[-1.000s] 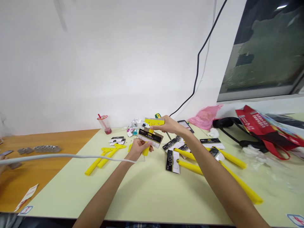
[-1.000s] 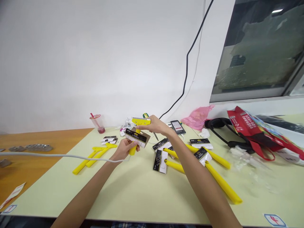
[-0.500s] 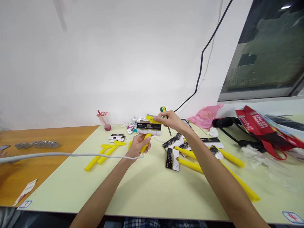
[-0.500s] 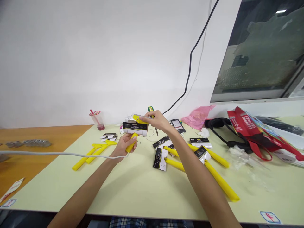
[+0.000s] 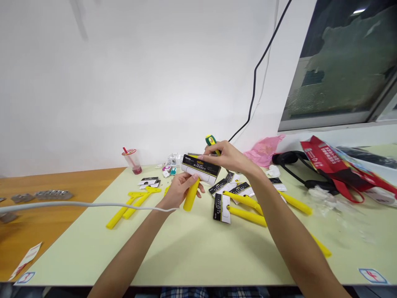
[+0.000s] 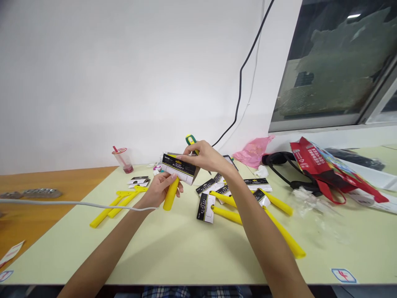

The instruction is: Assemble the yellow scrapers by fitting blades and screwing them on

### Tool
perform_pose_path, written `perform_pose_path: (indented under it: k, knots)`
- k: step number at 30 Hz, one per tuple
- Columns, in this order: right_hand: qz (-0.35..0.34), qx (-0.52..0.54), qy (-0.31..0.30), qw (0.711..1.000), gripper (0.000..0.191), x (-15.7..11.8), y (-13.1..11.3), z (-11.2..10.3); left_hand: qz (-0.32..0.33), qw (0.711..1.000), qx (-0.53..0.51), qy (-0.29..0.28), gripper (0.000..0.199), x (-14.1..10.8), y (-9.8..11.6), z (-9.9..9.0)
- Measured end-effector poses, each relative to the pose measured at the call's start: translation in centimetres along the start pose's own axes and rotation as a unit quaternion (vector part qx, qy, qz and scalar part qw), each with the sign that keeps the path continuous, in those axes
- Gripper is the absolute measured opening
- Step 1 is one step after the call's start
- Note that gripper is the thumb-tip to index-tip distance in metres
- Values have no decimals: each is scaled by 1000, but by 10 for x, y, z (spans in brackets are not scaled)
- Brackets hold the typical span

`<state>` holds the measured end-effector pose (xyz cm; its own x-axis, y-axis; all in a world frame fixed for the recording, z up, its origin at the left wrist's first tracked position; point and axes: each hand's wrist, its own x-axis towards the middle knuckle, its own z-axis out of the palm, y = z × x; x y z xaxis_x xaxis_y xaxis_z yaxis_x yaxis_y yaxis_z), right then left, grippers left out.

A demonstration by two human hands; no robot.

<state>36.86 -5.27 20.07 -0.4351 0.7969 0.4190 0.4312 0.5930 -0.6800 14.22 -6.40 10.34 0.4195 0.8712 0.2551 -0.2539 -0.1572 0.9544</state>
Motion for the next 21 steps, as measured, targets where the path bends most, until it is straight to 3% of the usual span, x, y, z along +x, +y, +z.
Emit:
perform_pose_path:
  k: [7,13,21]
  knots:
    - [-22,19,-11,1000,68,-12,-11,-12,12,1000,-10,-8,43,6,23,30]
    - [-20,10,94,995,74,-17,-12,-21,46,997,-27,51,43,16,21,35]
    - [-14,-24,52,998,47,-17,-3,-26,46,997,-24,59,44,16,17,32]
